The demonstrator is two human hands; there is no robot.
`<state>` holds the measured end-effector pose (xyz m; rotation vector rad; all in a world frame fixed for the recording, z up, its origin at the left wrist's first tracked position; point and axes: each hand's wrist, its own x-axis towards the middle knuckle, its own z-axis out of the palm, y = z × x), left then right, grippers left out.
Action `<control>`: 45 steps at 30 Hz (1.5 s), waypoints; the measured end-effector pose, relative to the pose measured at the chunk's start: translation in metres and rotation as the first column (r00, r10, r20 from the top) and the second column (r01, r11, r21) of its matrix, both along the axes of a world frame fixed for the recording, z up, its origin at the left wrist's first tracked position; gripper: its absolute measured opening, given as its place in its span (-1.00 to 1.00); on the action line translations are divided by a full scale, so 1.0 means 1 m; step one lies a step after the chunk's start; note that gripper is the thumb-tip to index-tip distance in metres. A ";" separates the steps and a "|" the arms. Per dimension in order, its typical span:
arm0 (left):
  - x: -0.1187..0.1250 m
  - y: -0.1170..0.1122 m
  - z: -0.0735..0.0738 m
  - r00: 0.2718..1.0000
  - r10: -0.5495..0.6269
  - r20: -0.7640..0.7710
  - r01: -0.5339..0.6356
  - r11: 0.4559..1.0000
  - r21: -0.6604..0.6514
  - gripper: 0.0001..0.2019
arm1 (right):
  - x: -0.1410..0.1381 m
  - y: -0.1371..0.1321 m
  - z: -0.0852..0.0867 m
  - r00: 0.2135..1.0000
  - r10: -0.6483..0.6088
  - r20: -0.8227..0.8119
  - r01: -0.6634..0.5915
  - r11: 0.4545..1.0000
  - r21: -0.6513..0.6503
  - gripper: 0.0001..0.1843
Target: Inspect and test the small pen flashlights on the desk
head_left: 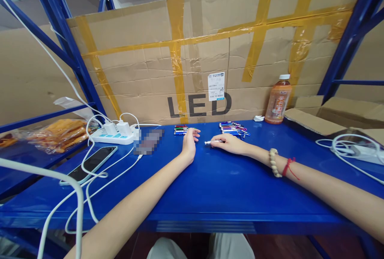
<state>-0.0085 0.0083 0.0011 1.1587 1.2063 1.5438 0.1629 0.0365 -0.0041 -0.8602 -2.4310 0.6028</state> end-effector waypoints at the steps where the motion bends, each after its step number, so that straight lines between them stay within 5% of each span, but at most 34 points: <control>1: 0.000 0.000 0.000 1.000 -0.001 -0.003 0.000 1.000 -0.002 -0.72 | 0.000 0.000 0.000 1.000 -0.005 0.005 0.005 1.000 0.002 -0.50; 32: 0.000 0.001 0.000 1.000 -0.006 0.013 0.006 1.000 -0.006 -0.72 | 0.000 0.000 -0.001 1.000 -0.031 -0.001 0.031 0.998 -0.058 -0.46; 45: 0.001 -0.004 0.004 0.999 -0.003 0.032 0.004 0.999 -0.037 -0.72 | 0.003 0.001 0.005 0.999 -0.040 0.019 0.038 0.996 0.084 -0.43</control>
